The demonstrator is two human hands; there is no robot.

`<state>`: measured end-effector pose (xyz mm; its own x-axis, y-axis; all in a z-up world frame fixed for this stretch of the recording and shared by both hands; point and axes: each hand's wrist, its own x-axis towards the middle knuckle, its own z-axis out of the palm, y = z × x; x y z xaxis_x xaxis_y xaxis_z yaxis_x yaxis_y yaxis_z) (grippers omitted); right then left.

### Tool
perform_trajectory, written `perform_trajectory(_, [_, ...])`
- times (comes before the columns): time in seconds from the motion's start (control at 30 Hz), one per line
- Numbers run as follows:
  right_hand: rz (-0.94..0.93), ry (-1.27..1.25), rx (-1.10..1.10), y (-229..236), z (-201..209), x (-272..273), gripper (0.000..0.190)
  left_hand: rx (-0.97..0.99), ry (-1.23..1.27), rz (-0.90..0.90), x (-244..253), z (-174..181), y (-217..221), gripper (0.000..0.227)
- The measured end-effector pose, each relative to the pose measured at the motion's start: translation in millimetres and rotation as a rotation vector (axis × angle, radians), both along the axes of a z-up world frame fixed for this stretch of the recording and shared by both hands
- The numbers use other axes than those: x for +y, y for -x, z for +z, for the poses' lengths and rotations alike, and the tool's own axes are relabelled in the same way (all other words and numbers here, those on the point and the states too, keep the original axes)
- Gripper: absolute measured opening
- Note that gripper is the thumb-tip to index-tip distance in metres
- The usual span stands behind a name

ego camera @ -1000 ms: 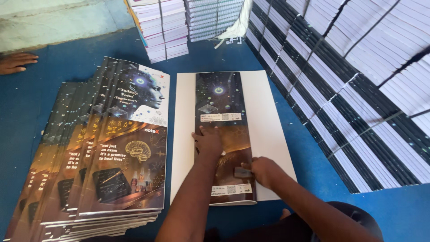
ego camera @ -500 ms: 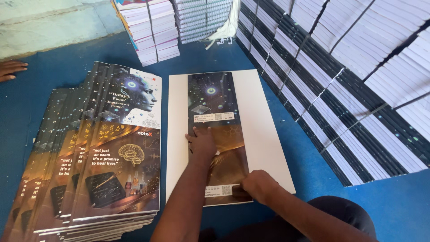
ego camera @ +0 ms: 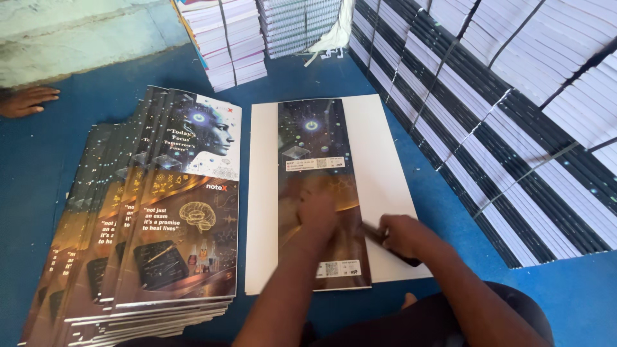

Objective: The person sits on the floor and repeatedly places a printed cover sheet onto a stack of blank pages. They use a small wooden block to press and smooth the spine of the assembled book, then set the block aside and move the finished unit to a growing pile.

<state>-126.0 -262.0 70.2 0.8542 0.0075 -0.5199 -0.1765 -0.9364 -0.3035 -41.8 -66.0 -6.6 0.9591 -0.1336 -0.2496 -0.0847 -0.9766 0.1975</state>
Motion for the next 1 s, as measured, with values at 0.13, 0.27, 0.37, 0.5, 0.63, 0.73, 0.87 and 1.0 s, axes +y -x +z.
perform_trajectory(0.13, [-0.206,0.127,0.003,-12.3,2.7,-33.3,0.033,0.025,-0.151,-0.064,-29.2,12.1,27.8,0.063])
perform_trajectory(0.27, [-0.259,0.373,0.233,-25.0,1.5,-74.0,0.028,-0.025,-0.027,0.024,-40.8,34.9,31.6,0.075])
perform_trajectory(0.37, [-0.41,0.319,0.358,-24.2,5.0,-92.2,0.023,0.111,-0.001,0.027,-38.7,53.5,34.1,0.095])
perform_trajectory(0.5, [-0.257,0.459,0.168,-19.8,-2.3,-82.5,0.048,0.169,0.044,0.051,-42.4,67.3,34.2,0.098])
perform_trajectory(0.63, [-0.306,0.22,0.019,-34.8,-20.3,-71.8,0.045,0.202,0.083,0.124,-50.1,57.3,25.6,0.091])
perform_trajectory(0.73, [-0.293,0.158,0.043,-43.0,-39.5,-71.6,0.062,0.171,0.142,0.149,-56.3,41.2,14.4,0.076])
perform_trajectory(0.87, [-0.313,0.217,0.016,-50.2,-61.0,-73.6,0.065,-0.374,0.216,0.129,-48.3,31.7,-3.0,0.056])
perform_trajectory(1.0, [-0.272,0.181,-0.052,-55.0,-76.5,-75.4,0.07,-0.288,0.145,0.117,-25.4,52.2,-24.7,0.052])
